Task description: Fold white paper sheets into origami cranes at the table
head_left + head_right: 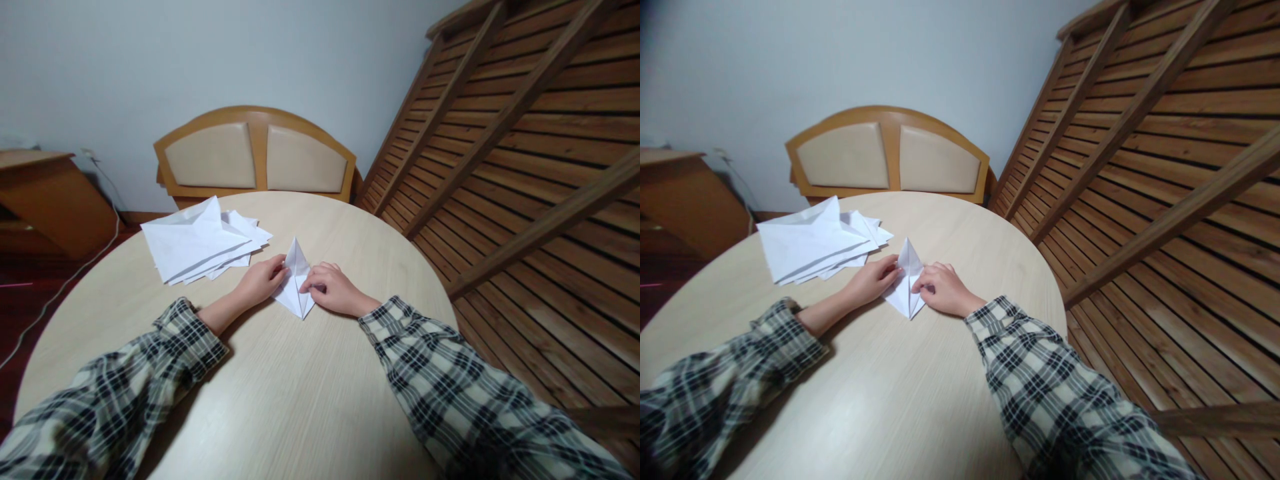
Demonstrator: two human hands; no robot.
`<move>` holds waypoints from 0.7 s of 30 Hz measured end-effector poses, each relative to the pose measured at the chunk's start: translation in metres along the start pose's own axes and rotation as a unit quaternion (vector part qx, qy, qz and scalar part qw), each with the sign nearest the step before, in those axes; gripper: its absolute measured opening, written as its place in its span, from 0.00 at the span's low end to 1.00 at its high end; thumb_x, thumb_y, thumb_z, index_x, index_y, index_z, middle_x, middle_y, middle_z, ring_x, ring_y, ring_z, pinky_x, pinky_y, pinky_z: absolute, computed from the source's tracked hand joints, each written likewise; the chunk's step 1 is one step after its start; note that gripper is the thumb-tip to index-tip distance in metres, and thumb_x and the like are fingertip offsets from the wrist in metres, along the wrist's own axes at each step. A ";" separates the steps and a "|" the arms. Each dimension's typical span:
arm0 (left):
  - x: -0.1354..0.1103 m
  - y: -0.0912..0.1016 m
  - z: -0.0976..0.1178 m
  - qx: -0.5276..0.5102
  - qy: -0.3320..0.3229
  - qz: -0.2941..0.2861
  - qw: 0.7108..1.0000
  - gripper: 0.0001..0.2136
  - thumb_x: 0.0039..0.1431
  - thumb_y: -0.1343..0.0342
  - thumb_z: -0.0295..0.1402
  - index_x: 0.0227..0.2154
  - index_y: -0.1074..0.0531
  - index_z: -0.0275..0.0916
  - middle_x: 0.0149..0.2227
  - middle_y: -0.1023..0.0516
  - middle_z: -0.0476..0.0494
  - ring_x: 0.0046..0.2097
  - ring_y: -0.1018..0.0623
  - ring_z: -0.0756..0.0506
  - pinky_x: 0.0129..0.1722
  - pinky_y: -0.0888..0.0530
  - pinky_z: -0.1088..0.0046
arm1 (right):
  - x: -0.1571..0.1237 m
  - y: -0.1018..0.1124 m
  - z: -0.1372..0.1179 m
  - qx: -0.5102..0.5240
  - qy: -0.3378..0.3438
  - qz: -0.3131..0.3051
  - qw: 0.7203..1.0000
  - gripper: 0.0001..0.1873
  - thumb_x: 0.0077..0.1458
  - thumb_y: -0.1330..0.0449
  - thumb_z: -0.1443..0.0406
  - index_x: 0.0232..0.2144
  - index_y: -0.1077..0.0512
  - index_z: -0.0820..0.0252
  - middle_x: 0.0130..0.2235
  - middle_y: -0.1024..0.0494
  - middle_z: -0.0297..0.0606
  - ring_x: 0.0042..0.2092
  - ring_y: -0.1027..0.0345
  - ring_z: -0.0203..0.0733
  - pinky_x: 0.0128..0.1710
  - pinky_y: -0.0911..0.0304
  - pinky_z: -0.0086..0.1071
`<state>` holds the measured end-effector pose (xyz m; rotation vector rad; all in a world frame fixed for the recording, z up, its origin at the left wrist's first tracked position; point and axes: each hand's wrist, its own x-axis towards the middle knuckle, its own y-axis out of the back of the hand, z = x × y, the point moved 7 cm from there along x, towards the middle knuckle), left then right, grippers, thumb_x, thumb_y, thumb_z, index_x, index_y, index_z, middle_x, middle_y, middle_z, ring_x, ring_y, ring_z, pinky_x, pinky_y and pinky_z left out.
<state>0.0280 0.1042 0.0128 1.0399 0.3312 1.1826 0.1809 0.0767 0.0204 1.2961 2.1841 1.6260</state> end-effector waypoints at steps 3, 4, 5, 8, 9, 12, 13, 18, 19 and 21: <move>0.000 0.000 0.001 0.001 0.004 -0.005 1.000 0.04 0.64 0.52 0.32 0.35 0.33 0.39 0.31 0.24 0.44 0.31 0.26 0.46 0.32 0.34 0.69 | 0.000 -0.001 -0.004 0.006 0.016 -0.001 1.000 0.13 0.54 0.43 0.75 0.29 0.22 0.55 0.33 0.23 0.33 0.41 0.33 0.42 0.46 0.45 0.39; 0.000 0.000 0.001 0.002 0.003 -0.005 1.000 0.04 0.64 0.52 0.32 0.35 0.34 0.39 0.31 0.24 0.44 0.31 0.26 0.46 0.32 0.34 0.69 | 0.000 -0.001 -0.004 0.003 0.017 0.005 1.000 0.13 0.54 0.43 0.75 0.29 0.22 0.55 0.33 0.23 0.33 0.41 0.33 0.42 0.46 0.44 0.39; 0.000 0.000 0.002 0.003 0.002 -0.006 1.000 0.04 0.64 0.52 0.32 0.34 0.34 0.39 0.31 0.24 0.44 0.31 0.27 0.46 0.32 0.34 0.69 | 0.000 0.000 -0.003 -0.004 0.016 0.015 1.000 0.13 0.54 0.43 0.75 0.30 0.22 0.55 0.34 0.23 0.34 0.42 0.33 0.43 0.47 0.43 0.39; 0.000 0.001 0.003 0.007 -0.003 -0.002 1.000 0.05 0.64 0.52 0.32 0.33 0.35 0.40 0.30 0.25 0.45 0.30 0.27 0.46 0.31 0.34 0.69 | -0.001 0.004 0.002 -0.025 0.003 0.063 0.998 0.13 0.56 0.43 0.74 0.37 0.21 0.55 0.42 0.23 0.39 0.48 0.34 0.45 0.50 0.42 0.42; 0.000 0.001 0.004 0.009 -0.005 -0.001 1.000 0.05 0.64 0.52 0.32 0.32 0.35 0.40 0.30 0.25 0.45 0.30 0.27 0.46 0.31 0.34 0.69 | -0.001 0.006 0.005 -0.029 -0.006 0.082 0.996 0.14 0.57 0.42 0.73 0.39 0.21 0.54 0.46 0.25 0.40 0.50 0.35 0.46 0.52 0.41 0.43; -0.001 0.001 0.004 0.013 -0.011 0.001 1.000 0.06 0.64 0.52 0.32 0.30 0.36 0.41 0.29 0.26 0.45 0.30 0.28 0.46 0.31 0.34 0.69 | -0.004 0.008 0.013 -0.030 -0.033 0.114 0.992 0.13 0.59 0.42 0.70 0.44 0.22 0.54 0.51 0.28 0.43 0.56 0.38 0.47 0.57 0.42 0.46; -0.001 0.001 0.004 0.014 -0.011 0.001 1.000 0.06 0.64 0.52 0.32 0.30 0.37 0.41 0.28 0.27 0.46 0.30 0.28 0.46 0.31 0.35 0.69 | -0.004 0.007 0.015 -0.027 -0.038 0.114 0.992 0.13 0.60 0.41 0.69 0.44 0.22 0.54 0.52 0.29 0.44 0.57 0.39 0.47 0.58 0.42 0.46; 0.000 0.000 0.002 0.009 -0.017 0.007 1.000 0.07 0.64 0.52 0.33 0.30 0.37 0.41 0.27 0.28 0.47 0.29 0.29 0.46 0.30 0.35 0.69 | -0.003 0.000 0.018 -0.007 -0.037 0.074 0.997 0.12 0.62 0.42 0.67 0.46 0.22 0.53 0.52 0.26 0.43 0.56 0.37 0.46 0.57 0.41 0.47; 0.000 0.000 0.002 0.009 -0.020 0.009 1.000 0.07 0.64 0.52 0.33 0.29 0.37 0.41 0.27 0.28 0.47 0.29 0.29 0.47 0.30 0.35 0.69 | -0.002 -0.001 0.019 -0.005 -0.037 0.071 0.997 0.12 0.62 0.42 0.66 0.46 0.22 0.53 0.52 0.26 0.42 0.55 0.36 0.46 0.57 0.41 0.47; 0.000 0.000 0.002 0.010 -0.025 0.008 1.000 0.08 0.64 0.52 0.33 0.29 0.37 0.41 0.26 0.29 0.47 0.29 0.30 0.47 0.30 0.35 0.69 | -0.001 0.000 0.019 -0.002 -0.037 0.072 0.997 0.12 0.62 0.41 0.67 0.46 0.22 0.53 0.51 0.25 0.42 0.55 0.36 0.46 0.57 0.41 0.47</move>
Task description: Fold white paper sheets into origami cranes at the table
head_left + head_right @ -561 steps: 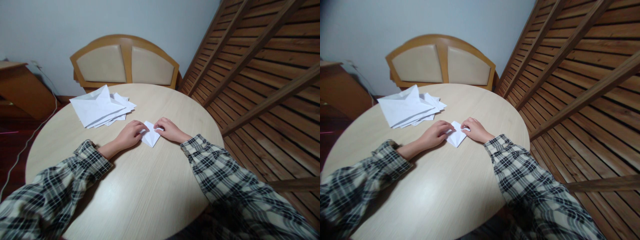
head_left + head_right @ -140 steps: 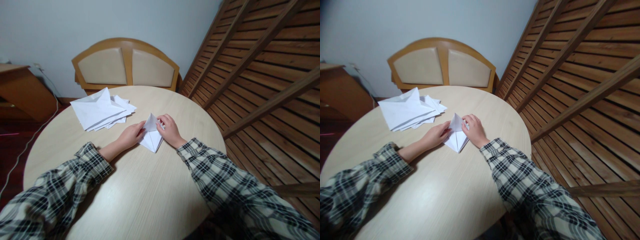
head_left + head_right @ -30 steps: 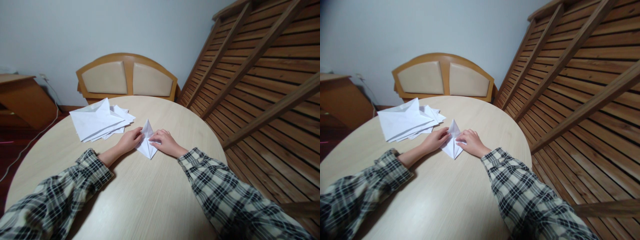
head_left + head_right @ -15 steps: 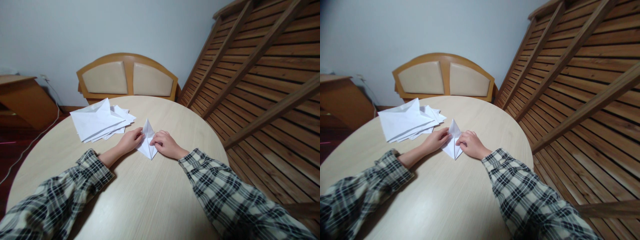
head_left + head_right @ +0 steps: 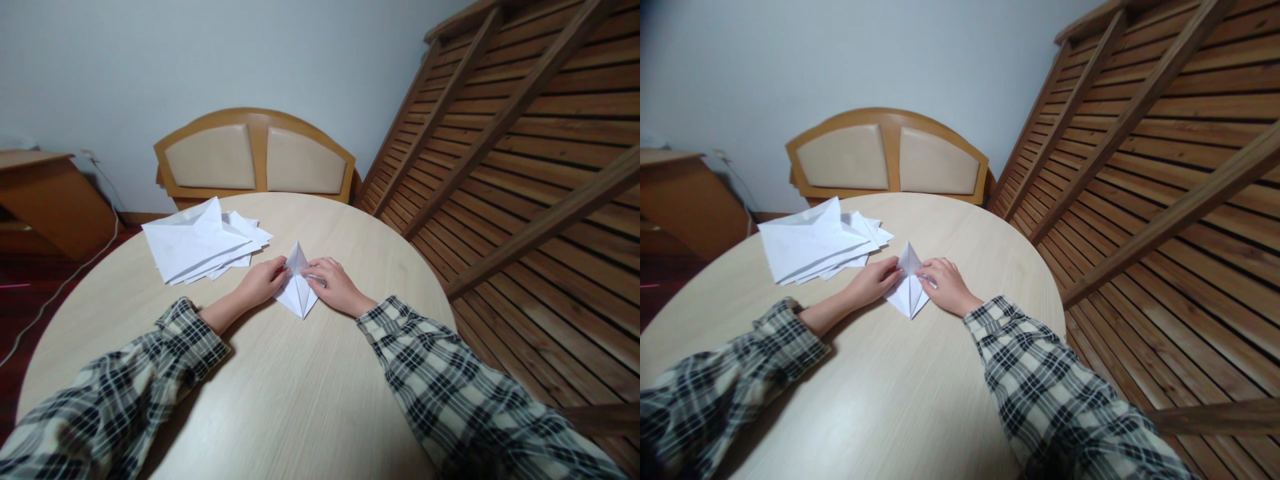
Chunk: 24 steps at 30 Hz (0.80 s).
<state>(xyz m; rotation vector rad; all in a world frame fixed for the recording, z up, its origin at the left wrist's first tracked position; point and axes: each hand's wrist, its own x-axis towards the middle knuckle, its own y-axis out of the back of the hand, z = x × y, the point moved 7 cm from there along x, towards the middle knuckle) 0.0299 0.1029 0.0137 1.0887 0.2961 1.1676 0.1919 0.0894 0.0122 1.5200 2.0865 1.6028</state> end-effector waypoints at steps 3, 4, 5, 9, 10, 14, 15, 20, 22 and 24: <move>0.000 -0.002 0.003 -0.001 -0.012 -0.017 1.000 0.08 0.65 0.52 0.33 0.29 0.36 0.40 0.27 0.28 0.46 0.29 0.29 0.46 0.30 0.34 0.69 | 0.002 0.003 -0.003 0.008 0.011 0.004 1.000 0.12 0.61 0.41 0.69 0.45 0.22 0.54 0.50 0.23 0.41 0.53 0.34 0.46 0.57 0.41 0.47; 0.000 -0.002 0.004 0.000 -0.017 -0.022 1.000 0.08 0.65 0.52 0.33 0.29 0.35 0.40 0.28 0.28 0.45 0.30 0.29 0.46 0.31 0.34 0.69 | 0.002 0.004 -0.005 0.014 0.019 0.005 1.000 0.13 0.61 0.41 0.69 0.45 0.22 0.54 0.49 0.23 0.41 0.53 0.34 0.46 0.57 0.41 0.47; 0.000 -0.002 0.006 0.002 -0.020 -0.025 0.999 0.08 0.65 0.52 0.33 0.30 0.35 0.40 0.29 0.27 0.45 0.30 0.29 0.46 0.31 0.34 0.68 | 0.002 0.004 -0.007 0.020 0.027 0.006 0.999 0.13 0.61 0.42 0.70 0.46 0.22 0.54 0.49 0.22 0.41 0.53 0.33 0.46 0.57 0.40 0.47; -0.001 -0.002 0.007 0.003 -0.026 -0.026 0.999 0.07 0.65 0.52 0.33 0.31 0.34 0.40 0.30 0.26 0.44 0.31 0.28 0.46 0.32 0.32 0.68 | 0.003 0.007 -0.011 0.040 0.047 0.014 0.998 0.15 0.61 0.43 0.70 0.47 0.23 0.52 0.49 0.22 0.40 0.53 0.33 0.46 0.58 0.40 0.50; -0.001 -0.002 0.007 0.002 -0.026 -0.025 0.999 0.07 0.65 0.52 0.33 0.31 0.34 0.40 0.30 0.26 0.44 0.31 0.28 0.46 0.32 0.32 0.69 | 0.003 0.007 -0.012 0.046 0.049 0.016 0.998 0.15 0.61 0.43 0.70 0.47 0.23 0.52 0.49 0.22 0.40 0.54 0.33 0.46 0.58 0.40 0.50; -0.001 -0.003 0.004 0.000 -0.023 -0.017 1.000 0.07 0.65 0.52 0.33 0.31 0.33 0.40 0.30 0.25 0.43 0.31 0.28 0.46 0.33 0.31 0.68 | 0.002 0.007 -0.010 0.076 0.053 0.024 0.995 0.16 0.62 0.43 0.70 0.49 0.24 0.50 0.50 0.21 0.40 0.57 0.33 0.45 0.60 0.41 0.51; 0.000 -0.003 0.003 -0.001 -0.022 -0.017 1.000 0.07 0.65 0.52 0.33 0.31 0.33 0.40 0.31 0.24 0.43 0.31 0.28 0.45 0.33 0.31 0.67 | 0.002 0.007 -0.010 0.081 0.052 0.026 0.995 0.17 0.62 0.43 0.70 0.49 0.24 0.50 0.51 0.21 0.39 0.58 0.34 0.45 0.60 0.41 0.51; 0.000 -0.004 0.002 0.002 -0.022 -0.024 0.999 0.07 0.65 0.52 0.33 0.31 0.32 0.40 0.32 0.24 0.42 0.32 0.27 0.45 0.34 0.31 0.67 | 0.001 0.011 -0.014 0.091 0.069 0.045 0.993 0.17 0.62 0.44 0.69 0.50 0.25 0.51 0.53 0.22 0.40 0.59 0.34 0.43 0.61 0.41 0.50; 0.000 -0.004 0.003 0.003 -0.024 -0.024 0.999 0.07 0.65 0.52 0.33 0.32 0.32 0.40 0.32 0.24 0.42 0.32 0.27 0.45 0.34 0.31 0.67 | 0.000 0.013 -0.017 0.093 0.077 0.052 0.991 0.17 0.63 0.44 0.69 0.51 0.25 0.52 0.53 0.22 0.40 0.59 0.34 0.43 0.62 0.41 0.49; 0.000 -0.004 0.005 0.001 -0.027 -0.026 0.999 0.07 0.65 0.52 0.32 0.32 0.33 0.39 0.32 0.24 0.42 0.33 0.26 0.45 0.34 0.30 0.67 | 0.000 0.014 -0.020 0.093 0.080 0.056 0.991 0.17 0.63 0.45 0.70 0.51 0.25 0.50 0.53 0.22 0.39 0.59 0.34 0.42 0.62 0.41 0.50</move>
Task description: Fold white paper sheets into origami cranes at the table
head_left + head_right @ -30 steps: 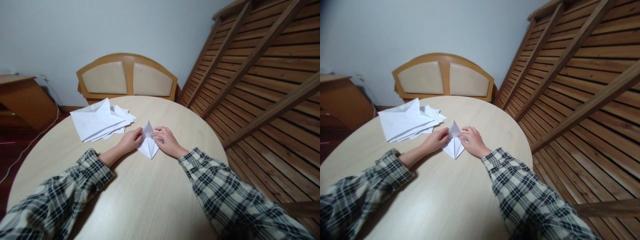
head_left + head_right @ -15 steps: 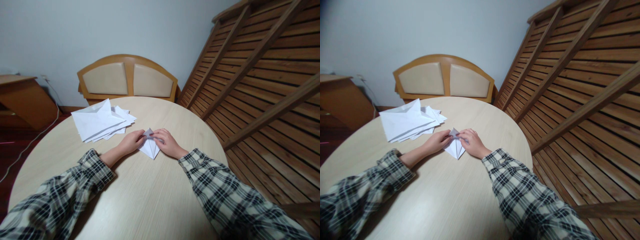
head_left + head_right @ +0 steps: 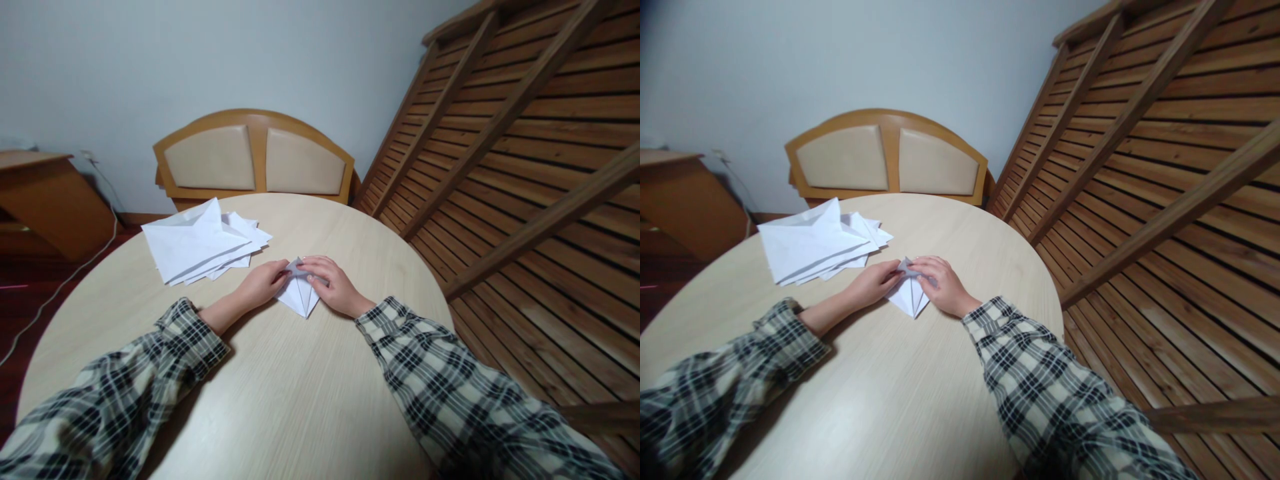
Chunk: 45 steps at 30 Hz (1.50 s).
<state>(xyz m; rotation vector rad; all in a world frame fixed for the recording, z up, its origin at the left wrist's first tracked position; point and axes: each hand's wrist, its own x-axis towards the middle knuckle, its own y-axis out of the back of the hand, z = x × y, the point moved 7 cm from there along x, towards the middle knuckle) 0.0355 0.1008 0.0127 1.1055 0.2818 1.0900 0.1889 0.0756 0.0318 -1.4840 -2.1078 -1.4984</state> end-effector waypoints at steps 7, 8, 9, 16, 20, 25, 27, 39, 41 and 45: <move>0.000 0.000 0.001 0.020 -0.002 -0.002 1.000 0.05 0.65 0.51 0.30 0.32 0.33 0.39 0.33 0.23 0.41 0.33 0.25 0.45 0.35 0.29 0.67 | 0.001 0.003 -0.011 -0.001 0.010 0.007 1.000 0.21 0.63 0.46 0.70 0.55 0.28 0.48 0.56 0.24 0.37 0.60 0.35 0.43 0.62 0.42 0.50; 0.000 0.000 0.001 0.022 -0.003 -0.004 1.000 0.05 0.65 0.51 0.30 0.33 0.32 0.39 0.33 0.22 0.41 0.34 0.25 0.44 0.36 0.29 0.67 | 0.001 0.004 -0.012 0.000 0.014 0.009 1.000 0.21 0.63 0.46 0.70 0.55 0.28 0.48 0.56 0.24 0.37 0.60 0.35 0.43 0.62 0.42 0.51; 0.000 -0.001 0.001 0.022 -0.005 -0.005 1.000 0.05 0.65 0.51 0.30 0.33 0.32 0.39 0.34 0.22 0.40 0.35 0.24 0.44 0.36 0.28 0.67 | 0.001 0.004 -0.014 0.001 0.020 0.011 1.000 0.21 0.63 0.46 0.70 0.56 0.28 0.49 0.57 0.24 0.38 0.60 0.35 0.43 0.62 0.42 0.51; 0.000 -0.004 0.000 0.037 -0.022 -0.004 0.999 0.05 0.64 0.52 0.30 0.35 0.32 0.38 0.35 0.22 0.40 0.36 0.24 0.43 0.38 0.27 0.65 | 0.000 0.006 -0.024 -0.007 0.066 0.030 0.997 0.24 0.63 0.47 0.71 0.59 0.32 0.50 0.58 0.25 0.40 0.60 0.34 0.43 0.61 0.39 0.50; 0.000 -0.005 -0.002 0.039 -0.026 0.001 0.999 0.04 0.63 0.51 0.29 0.34 0.32 0.38 0.34 0.22 0.41 0.35 0.24 0.44 0.37 0.28 0.66 | 0.000 0.007 -0.028 -0.015 0.075 0.040 0.996 0.25 0.63 0.48 0.71 0.60 0.33 0.50 0.58 0.26 0.39 0.60 0.34 0.42 0.61 0.39 0.49; 0.000 -0.005 -0.003 0.034 -0.029 0.003 0.999 0.04 0.64 0.51 0.29 0.35 0.32 0.38 0.34 0.22 0.40 0.35 0.24 0.44 0.37 0.28 0.66 | 0.000 0.008 -0.031 -0.022 0.073 0.041 0.996 0.25 0.63 0.48 0.71 0.60 0.34 0.50 0.59 0.26 0.39 0.61 0.35 0.43 0.61 0.39 0.50; 0.000 -0.005 -0.002 0.034 -0.031 0.004 0.999 0.04 0.64 0.51 0.29 0.35 0.33 0.38 0.34 0.22 0.40 0.35 0.24 0.44 0.37 0.28 0.66 | 0.000 0.008 -0.032 -0.023 0.074 0.043 0.996 0.25 0.62 0.48 0.71 0.60 0.34 0.51 0.59 0.26 0.40 0.61 0.35 0.43 0.61 0.39 0.50; 0.000 -0.002 0.001 0.029 -0.016 0.011 0.999 0.08 0.66 0.53 0.33 0.29 0.37 0.40 0.28 0.28 0.45 0.30 0.28 0.46 0.31 0.32 0.69 | -0.002 0.015 -0.037 -0.075 0.064 0.093 0.991 0.31 0.62 0.49 0.71 0.66 0.44 0.50 0.62 0.33 0.43 0.64 0.40 0.46 0.63 0.42 0.49; 0.000 -0.002 0.000 0.024 -0.010 0.012 1.000 0.09 0.66 0.53 0.33 0.29 0.37 0.40 0.28 0.27 0.45 0.30 0.28 0.46 0.30 0.32 0.69 | -0.003 0.015 -0.028 -0.079 0.036 0.101 0.991 0.32 0.62 0.48 0.71 0.67 0.45 0.50 0.62 0.33 0.43 0.64 0.41 0.46 0.64 0.43 0.49; 0.000 -0.002 -0.001 0.017 0.002 0.004 1.000 0.08 0.66 0.53 0.33 0.30 0.36 0.40 0.29 0.26 0.43 0.31 0.27 0.45 0.32 0.31 0.67 | -0.003 0.010 -0.001 -0.066 -0.038 0.089 0.993 0.31 0.60 0.45 0.71 0.65 0.42 0.49 0.57 0.29 0.42 0.60 0.38 0.46 0.63 0.41 0.49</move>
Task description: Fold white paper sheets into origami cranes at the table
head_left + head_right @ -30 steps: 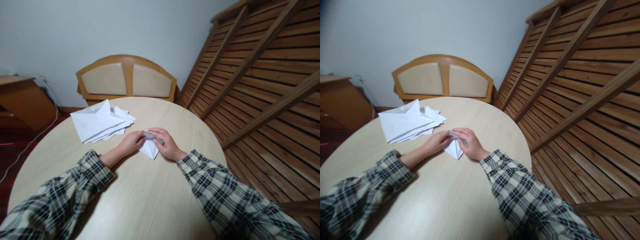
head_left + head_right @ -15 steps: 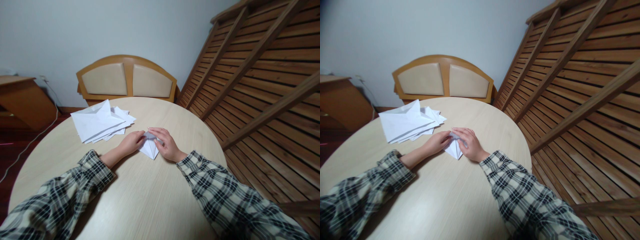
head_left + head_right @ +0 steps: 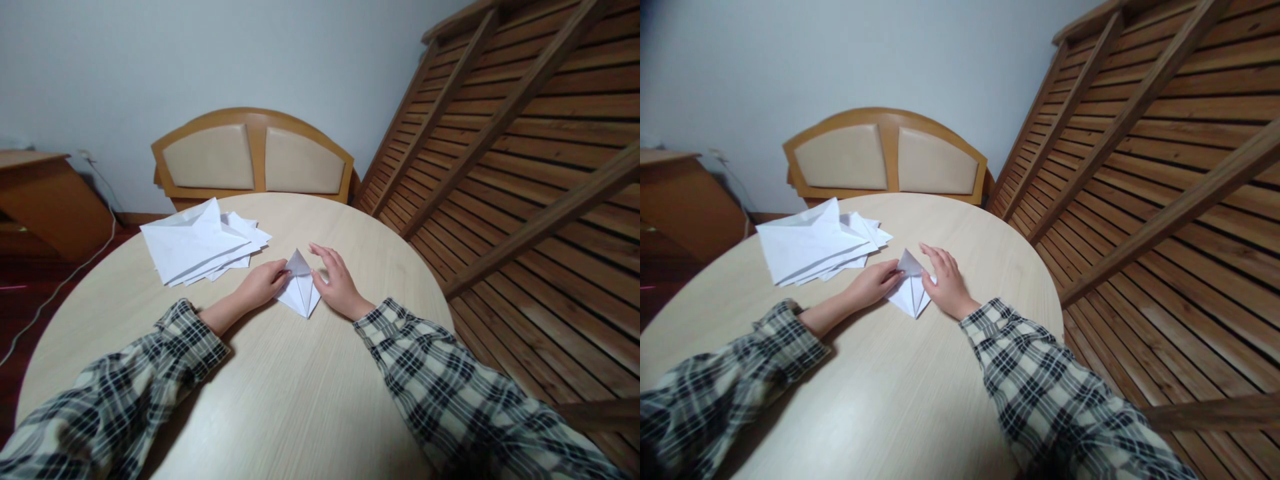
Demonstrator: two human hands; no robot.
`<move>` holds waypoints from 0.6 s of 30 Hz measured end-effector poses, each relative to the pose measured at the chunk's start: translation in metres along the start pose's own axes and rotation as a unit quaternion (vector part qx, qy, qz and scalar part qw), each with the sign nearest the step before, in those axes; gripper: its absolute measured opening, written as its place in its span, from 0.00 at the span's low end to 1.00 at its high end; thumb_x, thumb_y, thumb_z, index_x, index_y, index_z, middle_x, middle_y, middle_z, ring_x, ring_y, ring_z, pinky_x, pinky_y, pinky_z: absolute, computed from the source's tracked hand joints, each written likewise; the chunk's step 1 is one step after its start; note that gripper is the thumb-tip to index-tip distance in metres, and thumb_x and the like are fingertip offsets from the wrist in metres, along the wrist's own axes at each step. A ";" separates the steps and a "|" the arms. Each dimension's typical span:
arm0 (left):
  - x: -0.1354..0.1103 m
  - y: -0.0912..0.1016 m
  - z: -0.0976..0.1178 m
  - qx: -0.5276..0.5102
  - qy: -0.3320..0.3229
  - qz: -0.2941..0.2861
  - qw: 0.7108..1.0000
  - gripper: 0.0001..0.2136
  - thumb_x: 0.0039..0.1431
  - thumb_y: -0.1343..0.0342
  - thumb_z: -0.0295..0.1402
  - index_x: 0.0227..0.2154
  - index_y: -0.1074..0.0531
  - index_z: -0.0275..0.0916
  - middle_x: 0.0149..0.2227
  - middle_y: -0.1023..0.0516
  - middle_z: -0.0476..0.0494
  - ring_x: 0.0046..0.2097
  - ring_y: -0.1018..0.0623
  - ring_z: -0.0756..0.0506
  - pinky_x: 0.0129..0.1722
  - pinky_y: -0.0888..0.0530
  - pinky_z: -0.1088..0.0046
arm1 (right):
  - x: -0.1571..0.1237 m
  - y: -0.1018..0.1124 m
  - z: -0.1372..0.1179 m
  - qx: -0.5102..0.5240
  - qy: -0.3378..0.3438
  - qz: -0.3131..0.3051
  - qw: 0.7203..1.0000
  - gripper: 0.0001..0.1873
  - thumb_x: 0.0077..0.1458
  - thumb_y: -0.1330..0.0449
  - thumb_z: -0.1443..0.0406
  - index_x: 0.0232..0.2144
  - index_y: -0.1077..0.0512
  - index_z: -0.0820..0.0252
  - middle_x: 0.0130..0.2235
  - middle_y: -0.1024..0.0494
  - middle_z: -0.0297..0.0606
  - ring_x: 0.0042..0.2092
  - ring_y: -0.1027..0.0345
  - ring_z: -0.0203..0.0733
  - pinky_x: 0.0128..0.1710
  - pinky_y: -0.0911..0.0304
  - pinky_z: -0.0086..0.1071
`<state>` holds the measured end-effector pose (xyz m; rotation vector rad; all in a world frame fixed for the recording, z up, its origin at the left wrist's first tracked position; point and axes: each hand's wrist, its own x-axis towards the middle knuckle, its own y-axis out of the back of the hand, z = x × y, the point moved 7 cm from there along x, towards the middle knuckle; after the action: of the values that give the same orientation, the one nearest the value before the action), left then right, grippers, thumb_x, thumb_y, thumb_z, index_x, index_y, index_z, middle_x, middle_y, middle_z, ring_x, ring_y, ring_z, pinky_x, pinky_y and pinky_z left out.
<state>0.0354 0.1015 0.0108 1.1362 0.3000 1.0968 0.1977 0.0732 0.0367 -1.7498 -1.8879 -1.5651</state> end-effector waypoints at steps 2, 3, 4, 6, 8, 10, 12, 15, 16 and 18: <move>0.000 0.000 0.000 -0.003 0.007 -0.004 1.000 0.07 0.65 0.53 0.32 0.30 0.36 0.40 0.30 0.26 0.43 0.31 0.27 0.45 0.32 0.31 0.67 | 0.000 -0.006 0.012 0.000 -0.028 -0.023 0.999 0.27 0.59 0.44 0.72 0.60 0.36 0.52 0.56 0.28 0.42 0.59 0.37 0.46 0.62 0.40 0.48; 0.000 0.000 0.000 -0.005 0.010 -0.006 1.000 0.07 0.65 0.53 0.33 0.30 0.36 0.40 0.30 0.26 0.43 0.31 0.27 0.45 0.32 0.31 0.66 | 0.000 -0.009 0.017 -0.003 -0.039 -0.034 0.999 0.25 0.58 0.43 0.72 0.57 0.33 0.54 0.55 0.26 0.42 0.57 0.35 0.46 0.60 0.39 0.48; 0.000 0.000 0.000 -0.007 0.013 -0.008 1.000 0.07 0.65 0.53 0.33 0.31 0.36 0.40 0.30 0.26 0.43 0.31 0.27 0.45 0.32 0.32 0.66 | 0.000 -0.012 0.021 -0.004 -0.052 -0.048 0.997 0.22 0.58 0.42 0.72 0.55 0.31 0.55 0.52 0.25 0.42 0.55 0.33 0.46 0.59 0.38 0.47; 0.000 0.000 0.000 -0.012 0.020 -0.011 1.000 0.07 0.65 0.53 0.33 0.31 0.36 0.40 0.30 0.26 0.42 0.32 0.27 0.44 0.32 0.32 0.66 | 0.000 -0.016 0.027 -0.004 -0.074 -0.072 0.995 0.18 0.58 0.41 0.72 0.50 0.27 0.56 0.49 0.22 0.41 0.52 0.31 0.45 0.56 0.37 0.45; -0.001 0.001 0.000 -0.020 0.029 -0.008 0.999 0.06 0.65 0.53 0.33 0.33 0.35 0.40 0.32 0.25 0.41 0.32 0.26 0.44 0.33 0.32 0.66 | 0.000 -0.018 0.030 -0.003 -0.090 -0.084 0.992 0.15 0.58 0.41 0.72 0.47 0.26 0.56 0.47 0.21 0.40 0.49 0.29 0.44 0.54 0.36 0.44; -0.001 0.001 -0.002 -0.039 0.039 -0.005 0.998 0.06 0.65 0.54 0.34 0.38 0.34 0.39 0.34 0.23 0.41 0.34 0.25 0.44 0.34 0.31 0.66 | 0.000 -0.018 0.030 -0.004 -0.102 -0.087 0.991 0.13 0.59 0.41 0.71 0.46 0.25 0.57 0.45 0.20 0.40 0.48 0.29 0.44 0.53 0.36 0.43; -0.002 0.001 -0.003 -0.066 0.048 -0.004 0.997 0.09 0.67 0.55 0.35 0.45 0.34 0.39 0.36 0.21 0.40 0.35 0.23 0.44 0.34 0.30 0.67 | 0.000 -0.017 0.031 -0.006 -0.115 -0.089 0.989 0.11 0.60 0.41 0.71 0.45 0.25 0.58 0.43 0.19 0.40 0.46 0.29 0.43 0.51 0.36 0.41; -0.002 0.001 -0.006 -0.089 0.054 -0.003 0.995 0.12 0.68 0.56 0.37 0.50 0.36 0.39 0.38 0.19 0.40 0.36 0.22 0.44 0.35 0.30 0.67 | 0.000 -0.016 0.033 -0.004 -0.136 -0.095 0.986 0.09 0.60 0.41 0.71 0.41 0.24 0.58 0.40 0.19 0.39 0.43 0.29 0.42 0.49 0.36 0.40; -0.002 0.001 -0.007 -0.092 0.055 -0.002 0.994 0.13 0.68 0.55 0.37 0.51 0.36 0.39 0.37 0.19 0.41 0.35 0.22 0.44 0.35 0.30 0.67 | 0.000 -0.016 0.033 0.000 -0.140 -0.097 0.985 0.08 0.59 0.41 0.71 0.39 0.24 0.58 0.39 0.20 0.39 0.43 0.29 0.42 0.48 0.35 0.39; -0.003 0.001 -0.007 -0.099 0.054 0.000 0.994 0.14 0.67 0.55 0.36 0.52 0.36 0.39 0.37 0.18 0.41 0.34 0.22 0.45 0.34 0.30 0.68 | 0.000 -0.017 0.034 0.019 -0.142 -0.100 0.985 0.07 0.58 0.41 0.71 0.38 0.25 0.58 0.37 0.21 0.38 0.40 0.29 0.41 0.46 0.35 0.39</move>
<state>0.0285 0.1032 0.0081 0.9029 0.2706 1.1631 0.2019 0.1011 0.0117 -1.9051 -2.2725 -1.3880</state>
